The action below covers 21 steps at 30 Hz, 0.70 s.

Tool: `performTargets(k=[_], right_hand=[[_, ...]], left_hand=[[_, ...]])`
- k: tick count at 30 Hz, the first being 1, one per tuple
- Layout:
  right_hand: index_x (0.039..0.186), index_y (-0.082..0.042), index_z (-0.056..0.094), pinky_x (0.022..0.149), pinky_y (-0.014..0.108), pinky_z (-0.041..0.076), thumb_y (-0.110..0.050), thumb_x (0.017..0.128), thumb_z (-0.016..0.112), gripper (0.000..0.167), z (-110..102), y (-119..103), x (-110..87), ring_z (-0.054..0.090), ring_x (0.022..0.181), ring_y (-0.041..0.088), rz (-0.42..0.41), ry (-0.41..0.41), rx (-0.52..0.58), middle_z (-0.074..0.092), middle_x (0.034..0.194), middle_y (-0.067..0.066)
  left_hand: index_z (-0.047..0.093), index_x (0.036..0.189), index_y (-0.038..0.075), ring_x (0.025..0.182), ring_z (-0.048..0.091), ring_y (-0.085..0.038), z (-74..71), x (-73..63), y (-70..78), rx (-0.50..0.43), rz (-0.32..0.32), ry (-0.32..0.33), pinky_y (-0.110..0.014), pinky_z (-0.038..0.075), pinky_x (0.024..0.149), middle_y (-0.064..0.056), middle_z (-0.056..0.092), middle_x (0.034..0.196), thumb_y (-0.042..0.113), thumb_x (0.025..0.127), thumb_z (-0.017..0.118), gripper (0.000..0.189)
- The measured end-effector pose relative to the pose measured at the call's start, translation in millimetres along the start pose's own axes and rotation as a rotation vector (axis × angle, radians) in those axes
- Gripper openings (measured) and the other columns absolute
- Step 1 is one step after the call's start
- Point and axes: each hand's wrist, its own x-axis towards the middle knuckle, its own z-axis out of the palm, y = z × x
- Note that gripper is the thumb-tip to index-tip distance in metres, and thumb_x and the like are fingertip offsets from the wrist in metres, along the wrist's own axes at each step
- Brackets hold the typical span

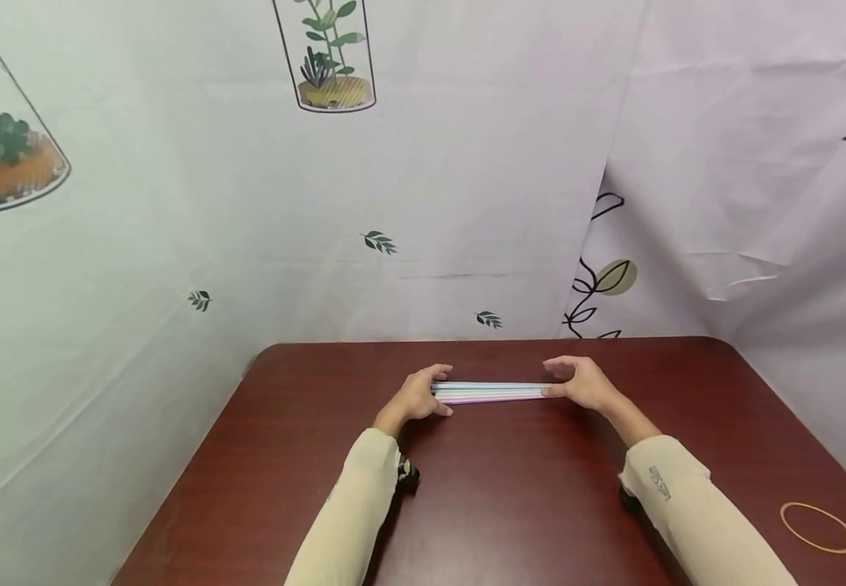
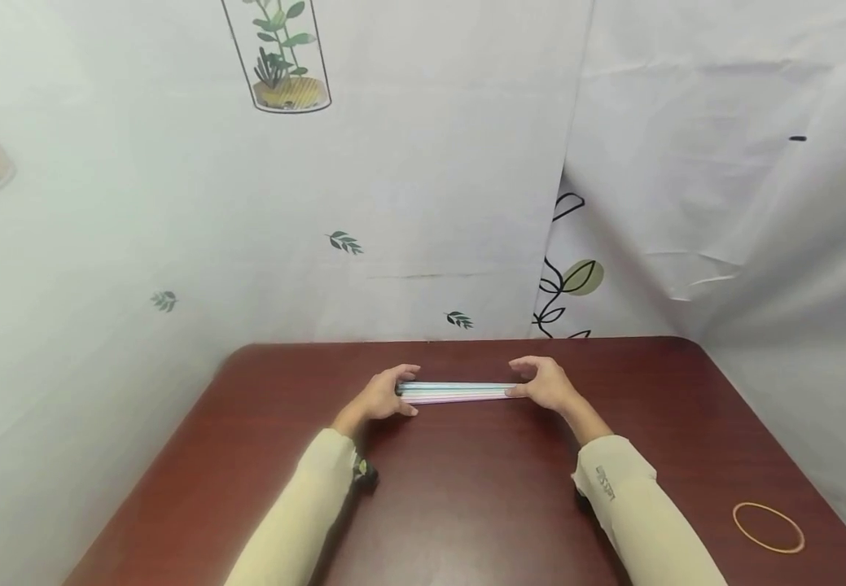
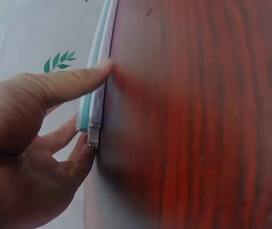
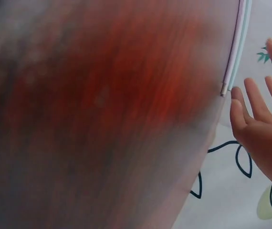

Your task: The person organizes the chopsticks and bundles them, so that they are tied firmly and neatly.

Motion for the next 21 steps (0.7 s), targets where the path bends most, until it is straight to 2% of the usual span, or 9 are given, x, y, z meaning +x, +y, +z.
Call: performTargets(k=[4, 7, 11, 14, 21], right_hand=[[0.124, 0.012, 0.06, 0.097, 0.05, 0.048, -0.003, 0.076, 0.083, 0.055, 1.1, 5.4, 0.5, 0.059, 0.117, 0.045, 0.025, -0.04, 0.013, 0.062, 0.124, 0.029], [0.121, 0.013, 0.061, 0.096, 0.051, 0.048, 0.0, 0.074, 0.082, 0.053, 2.3, 7.0, -0.2, 0.06, 0.116, 0.045, 0.039, -0.042, 0.004, 0.063, 0.122, 0.029], [0.116, 0.01, 0.066, 0.094, 0.051, 0.049, 0.002, 0.072, 0.083, 0.047, 3.4, 8.3, -1.6, 0.062, 0.11, 0.041, 0.056, -0.033, -0.054, 0.067, 0.115, 0.025], [0.11, 0.007, 0.069, 0.088, 0.046, 0.051, 0.003, 0.07, 0.083, 0.043, 3.9, 8.9, -2.2, 0.064, 0.102, 0.035, 0.059, -0.032, -0.096, 0.07, 0.107, 0.02], [0.104, 0.006, 0.071, 0.077, 0.032, 0.051, 0.003, 0.07, 0.084, 0.036, 2.6, 9.1, -0.6, 0.064, 0.088, 0.023, 0.053, -0.042, -0.102, 0.072, 0.095, 0.013]], left_hand=[[0.054, 0.139, 0.008, 0.122, 0.056, -0.028, 1.5, -0.6, -0.5, -0.019, -0.02, 0.006, -0.044, 0.043, 0.103, -0.009, 0.065, 0.128, 0.004, 0.077, 0.083, 0.069], [0.054, 0.137, 0.007, 0.121, 0.057, -0.027, 2.5, -1.3, -1.4, -0.018, -0.026, 0.007, -0.044, 0.043, 0.103, -0.008, 0.067, 0.125, 0.005, 0.079, 0.082, 0.064], [0.05, 0.139, 0.006, 0.118, 0.058, -0.026, 4.1, -1.5, -2.3, -0.002, -0.033, -0.019, -0.043, 0.044, 0.102, -0.01, 0.064, 0.128, 0.008, 0.082, 0.08, 0.064], [0.048, 0.139, 0.004, 0.115, 0.059, -0.026, 4.7, -2.0, -2.3, 0.021, -0.03, -0.04, -0.042, 0.045, 0.1, -0.011, 0.063, 0.129, 0.009, 0.084, 0.078, 0.063], [0.061, 0.132, 0.007, 0.118, 0.05, -0.032, 3.0, -3.1, 1.8, 0.084, -0.027, -0.076, -0.046, 0.041, 0.102, -0.011, 0.063, 0.128, 0.011, 0.086, 0.077, 0.049]])
